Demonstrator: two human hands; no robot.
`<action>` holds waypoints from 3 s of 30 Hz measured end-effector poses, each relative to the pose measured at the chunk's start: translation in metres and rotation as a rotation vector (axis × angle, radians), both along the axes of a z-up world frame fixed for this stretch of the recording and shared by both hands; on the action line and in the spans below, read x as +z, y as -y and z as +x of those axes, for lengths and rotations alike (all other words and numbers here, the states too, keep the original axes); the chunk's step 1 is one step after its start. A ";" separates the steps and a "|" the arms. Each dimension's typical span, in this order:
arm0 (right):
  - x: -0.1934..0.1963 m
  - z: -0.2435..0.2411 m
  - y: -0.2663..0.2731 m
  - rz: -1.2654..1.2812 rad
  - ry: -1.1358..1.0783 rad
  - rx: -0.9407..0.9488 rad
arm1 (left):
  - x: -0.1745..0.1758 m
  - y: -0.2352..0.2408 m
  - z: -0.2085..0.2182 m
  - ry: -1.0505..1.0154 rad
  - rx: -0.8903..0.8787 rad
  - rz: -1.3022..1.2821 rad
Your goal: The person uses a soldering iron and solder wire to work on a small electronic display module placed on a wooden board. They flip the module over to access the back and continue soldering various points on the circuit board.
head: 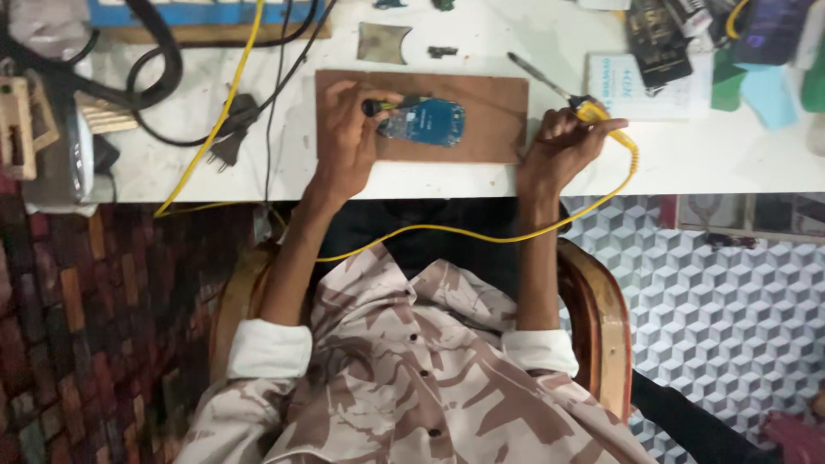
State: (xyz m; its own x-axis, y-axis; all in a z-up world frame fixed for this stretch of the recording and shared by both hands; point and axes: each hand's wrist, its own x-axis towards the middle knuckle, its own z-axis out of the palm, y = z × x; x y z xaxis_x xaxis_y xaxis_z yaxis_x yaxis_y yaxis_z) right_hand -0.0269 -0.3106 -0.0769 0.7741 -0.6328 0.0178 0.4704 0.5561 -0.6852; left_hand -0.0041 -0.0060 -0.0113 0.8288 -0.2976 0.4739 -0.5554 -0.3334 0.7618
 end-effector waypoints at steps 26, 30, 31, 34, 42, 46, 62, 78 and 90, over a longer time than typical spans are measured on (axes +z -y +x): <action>-0.010 0.001 0.007 -0.041 0.016 0.034 | 0.001 -0.005 -0.021 0.150 0.372 0.043; -0.006 0.001 0.004 -0.032 0.006 0.021 | 0.005 -0.009 -0.027 0.153 0.407 0.032; -0.005 -0.001 0.005 -0.036 0.009 0.027 | 0.006 -0.008 -0.029 0.139 0.408 -0.034; -0.003 -0.001 0.004 0.016 0.021 0.028 | 0.005 -0.001 -0.032 0.102 0.412 -0.192; 0.012 -0.003 -0.005 0.007 -0.012 0.044 | -0.013 0.008 -0.028 0.221 0.460 -0.055; 0.015 -0.003 -0.005 -0.025 -0.001 0.046 | -0.022 0.012 -0.028 0.203 0.485 -0.039; 0.017 -0.006 -0.015 -0.116 -0.176 -0.113 | -0.033 0.004 -0.013 0.149 0.553 -0.187; 0.018 -0.005 -0.024 -0.158 -0.317 -0.276 | -0.034 0.002 -0.006 0.283 0.537 -0.003; 0.024 -0.003 -0.028 -0.114 -0.456 -0.380 | -0.032 0.001 -0.004 0.210 0.510 -0.049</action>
State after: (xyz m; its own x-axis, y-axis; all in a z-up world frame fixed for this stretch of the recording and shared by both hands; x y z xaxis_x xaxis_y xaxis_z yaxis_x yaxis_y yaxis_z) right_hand -0.0301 -0.2822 -0.0528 0.4394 -0.8803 -0.1789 0.2668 0.3181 -0.9098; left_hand -0.0083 -0.0072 -0.0431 0.7484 0.1434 0.6476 -0.4741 -0.5671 0.6735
